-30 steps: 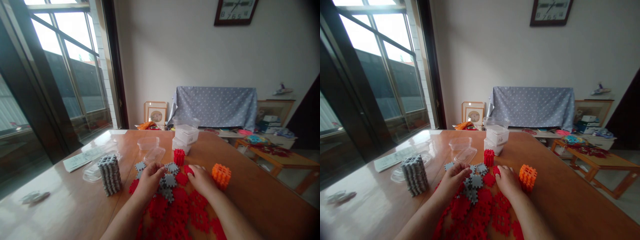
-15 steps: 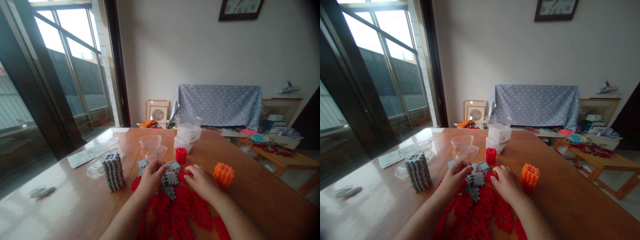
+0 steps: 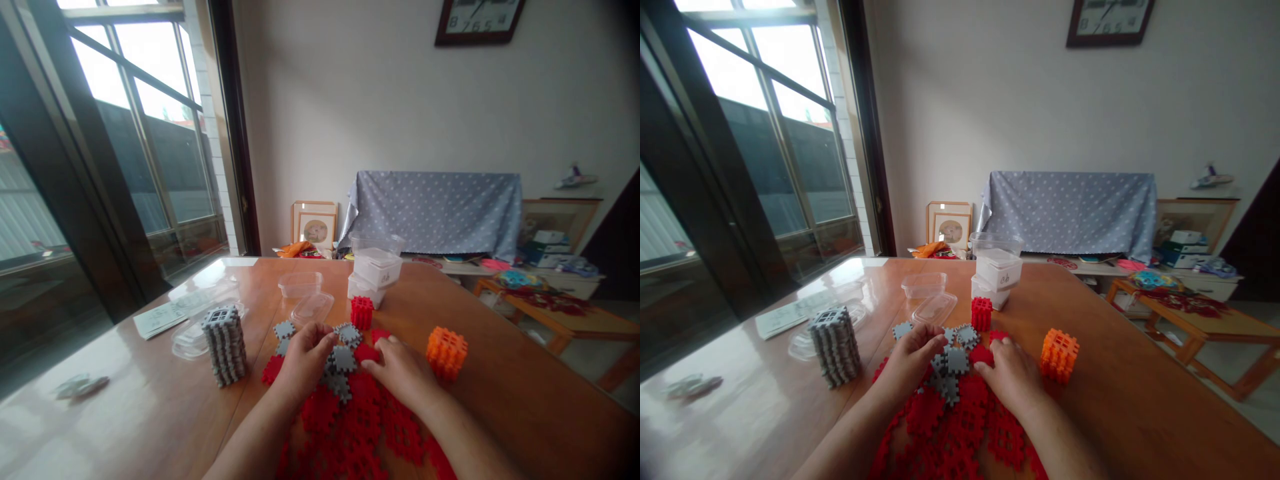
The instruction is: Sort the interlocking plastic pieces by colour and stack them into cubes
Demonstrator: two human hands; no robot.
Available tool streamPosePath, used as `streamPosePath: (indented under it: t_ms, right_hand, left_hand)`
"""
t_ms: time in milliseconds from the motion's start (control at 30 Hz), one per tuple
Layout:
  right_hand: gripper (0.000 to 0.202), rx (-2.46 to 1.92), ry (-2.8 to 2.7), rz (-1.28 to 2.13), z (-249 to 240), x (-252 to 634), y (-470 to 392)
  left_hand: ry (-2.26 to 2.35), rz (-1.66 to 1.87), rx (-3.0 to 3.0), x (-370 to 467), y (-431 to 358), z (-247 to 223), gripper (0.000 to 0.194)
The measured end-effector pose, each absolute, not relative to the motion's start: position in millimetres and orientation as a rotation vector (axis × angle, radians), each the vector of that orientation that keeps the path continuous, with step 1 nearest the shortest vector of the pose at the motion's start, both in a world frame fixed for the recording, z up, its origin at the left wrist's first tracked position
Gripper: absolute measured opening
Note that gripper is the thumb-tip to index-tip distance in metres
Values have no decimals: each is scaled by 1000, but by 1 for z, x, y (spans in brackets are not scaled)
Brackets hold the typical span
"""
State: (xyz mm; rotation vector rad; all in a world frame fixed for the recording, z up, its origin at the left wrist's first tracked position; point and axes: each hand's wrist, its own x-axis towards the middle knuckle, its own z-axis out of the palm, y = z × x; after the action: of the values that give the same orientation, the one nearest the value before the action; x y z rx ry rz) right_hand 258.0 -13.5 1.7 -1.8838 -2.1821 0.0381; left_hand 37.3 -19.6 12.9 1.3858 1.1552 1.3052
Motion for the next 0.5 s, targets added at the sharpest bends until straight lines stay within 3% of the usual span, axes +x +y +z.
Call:
streamPosePath:
  t_ms: [233, 500]
  right_hand:
    - [28, -1900, -2182, 119, 5, 258, -14]
    - [39, -2018, -2125, 188, 8, 255, -16]
  left_hand:
    - [1148, 1306, 1409, 38, -19, 13, 30]
    - [1149, 1275, 1441, 39, -19, 9, 29]
